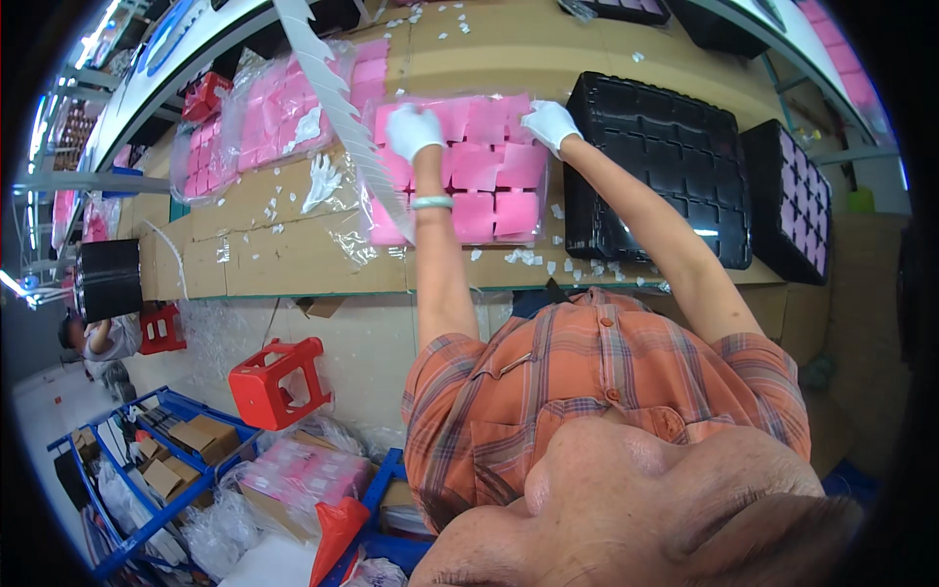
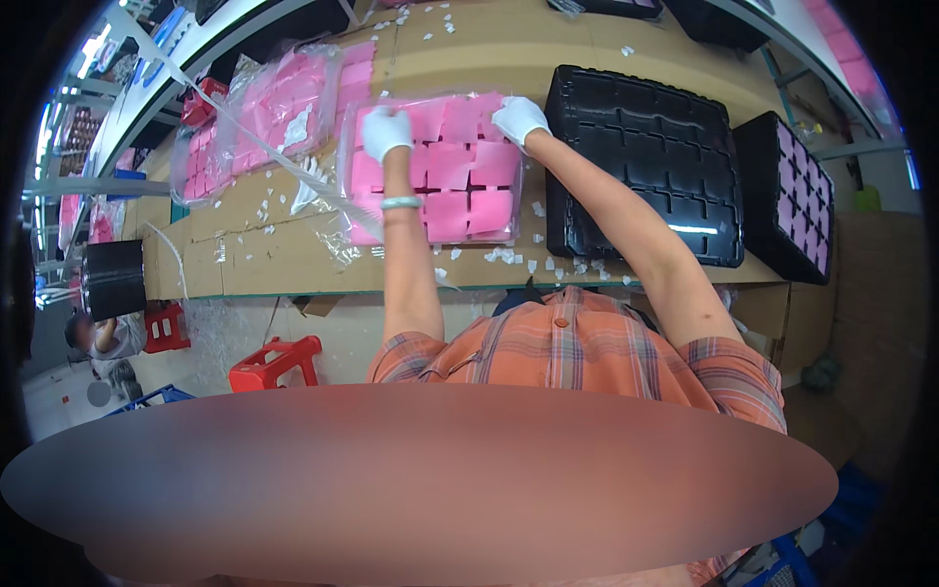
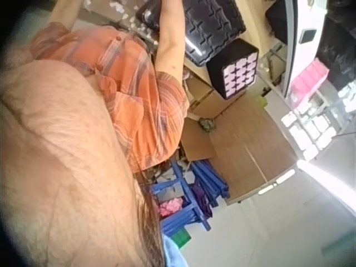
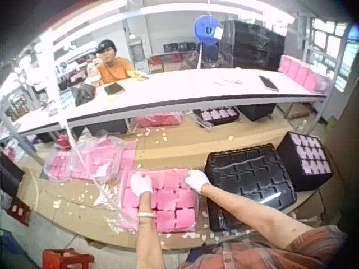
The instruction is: The person assembles pink plastic toy parts into a black tray and applies white material strips to them by hand.
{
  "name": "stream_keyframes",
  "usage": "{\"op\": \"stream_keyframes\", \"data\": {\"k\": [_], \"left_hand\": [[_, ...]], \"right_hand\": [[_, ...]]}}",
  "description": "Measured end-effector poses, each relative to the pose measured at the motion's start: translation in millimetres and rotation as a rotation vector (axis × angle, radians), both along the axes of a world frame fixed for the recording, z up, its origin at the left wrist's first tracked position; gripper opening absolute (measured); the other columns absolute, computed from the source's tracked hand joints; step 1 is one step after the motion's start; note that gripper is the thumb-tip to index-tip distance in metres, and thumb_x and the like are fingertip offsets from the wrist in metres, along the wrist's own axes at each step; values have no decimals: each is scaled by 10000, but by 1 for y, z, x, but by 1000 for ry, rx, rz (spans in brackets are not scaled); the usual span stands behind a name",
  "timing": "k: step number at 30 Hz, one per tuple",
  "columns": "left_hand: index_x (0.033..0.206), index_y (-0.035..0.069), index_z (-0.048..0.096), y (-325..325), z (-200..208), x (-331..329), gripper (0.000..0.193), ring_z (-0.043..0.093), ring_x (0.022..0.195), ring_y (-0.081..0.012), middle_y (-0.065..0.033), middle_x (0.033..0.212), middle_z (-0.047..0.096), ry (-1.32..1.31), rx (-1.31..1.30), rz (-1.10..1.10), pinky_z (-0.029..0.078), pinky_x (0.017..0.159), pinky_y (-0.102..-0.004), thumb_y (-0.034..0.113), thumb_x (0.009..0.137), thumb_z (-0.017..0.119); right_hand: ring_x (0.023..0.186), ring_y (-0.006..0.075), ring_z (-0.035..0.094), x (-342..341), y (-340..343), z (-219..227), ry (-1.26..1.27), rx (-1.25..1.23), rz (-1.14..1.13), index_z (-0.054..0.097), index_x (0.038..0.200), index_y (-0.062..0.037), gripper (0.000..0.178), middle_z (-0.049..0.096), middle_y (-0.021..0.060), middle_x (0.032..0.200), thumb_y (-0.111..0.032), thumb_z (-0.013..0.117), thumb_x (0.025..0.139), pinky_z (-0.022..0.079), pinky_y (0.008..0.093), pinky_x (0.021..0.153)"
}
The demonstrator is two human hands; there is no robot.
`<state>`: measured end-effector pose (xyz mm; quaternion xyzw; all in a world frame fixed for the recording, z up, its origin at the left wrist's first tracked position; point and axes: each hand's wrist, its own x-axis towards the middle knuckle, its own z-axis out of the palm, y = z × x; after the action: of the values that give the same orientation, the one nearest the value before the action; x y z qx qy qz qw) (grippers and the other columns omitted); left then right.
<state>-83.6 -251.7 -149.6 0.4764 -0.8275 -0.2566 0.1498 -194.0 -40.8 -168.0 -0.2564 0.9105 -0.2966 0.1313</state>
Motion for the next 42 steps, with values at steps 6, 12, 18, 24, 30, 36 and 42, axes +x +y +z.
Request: {"op": "stream_keyframes", "data": {"k": [6, 12, 18, 24, 30, 36, 42], "left_hand": [[880, 96, 739, -85, -56, 23, 319, 691, 884, -353, -175, 914, 710, -74, -144, 67, 558, 777, -450, 277, 626, 808], [1054, 8, 678, -61, -32, 54, 408, 648, 852, -261, -103, 963, 672, 559, 74, -74, 520, 806, -365, 147, 690, 800], [1276, -25, 489, 57, 109, 117, 548, 589, 924, -141, -78, 1044, 595, 889, 809, -444, 485, 771, -238, -24, 779, 719], [1315, -18, 461, 163, 171, 88, 592, 609, 871, -110, -56, 1018, 627, 932, 1192, -572, 479, 638, -209, -16, 778, 709], [895, 43, 628, 264, 131, 14, 130, 508, 524, -49, 7, 732, 600, 569, 1250, -686, 374, 439, -188, 91, 821, 724], [903, -1, 680, 280, 55, -41, 162, 569, 597, -95, -28, 724, 646, 498, 797, -655, 437, 540, -238, 112, 801, 737], [952, 6, 726, 259, 38, -86, 276, 649, 725, -146, -110, 818, 724, 391, 342, -564, 512, 713, -289, 176, 738, 767]], "right_hand": [[1010, 436, 602, 17, -8, 7, -105, -70, -48, 683, 1031, -29, 336, 649, 250, 1075, -244, 551, 810, 483, 456, 892], [914, 282, 651, 61, 63, 74, -155, -540, -72, 641, 1104, -1, 345, 687, 172, 998, -267, 638, 885, 491, 347, 843], [884, 91, 584, 81, 203, 173, -291, -782, -76, 637, 1057, -20, 230, 630, 1, 941, -209, 660, 928, 477, 254, 815], [880, 72, 599, 72, 333, 265, -257, -787, -190, 621, 1131, -13, 315, 655, 11, 987, -240, 670, 918, 471, 220, 785], [774, 41, 517, 10, 439, 253, -194, -448, -378, 641, 1098, -58, 330, 621, -31, 901, -331, 662, 914, 401, 190, 662], [878, 95, 544, -57, 469, 136, -213, -295, -358, 679, 992, -31, 332, 634, -10, 920, -342, 697, 879, 436, 262, 794], [919, 168, 589, -104, 448, 74, -89, -353, -291, 675, 1059, 22, 382, 676, 78, 978, -320, 654, 891, 443, 297, 869]]}}
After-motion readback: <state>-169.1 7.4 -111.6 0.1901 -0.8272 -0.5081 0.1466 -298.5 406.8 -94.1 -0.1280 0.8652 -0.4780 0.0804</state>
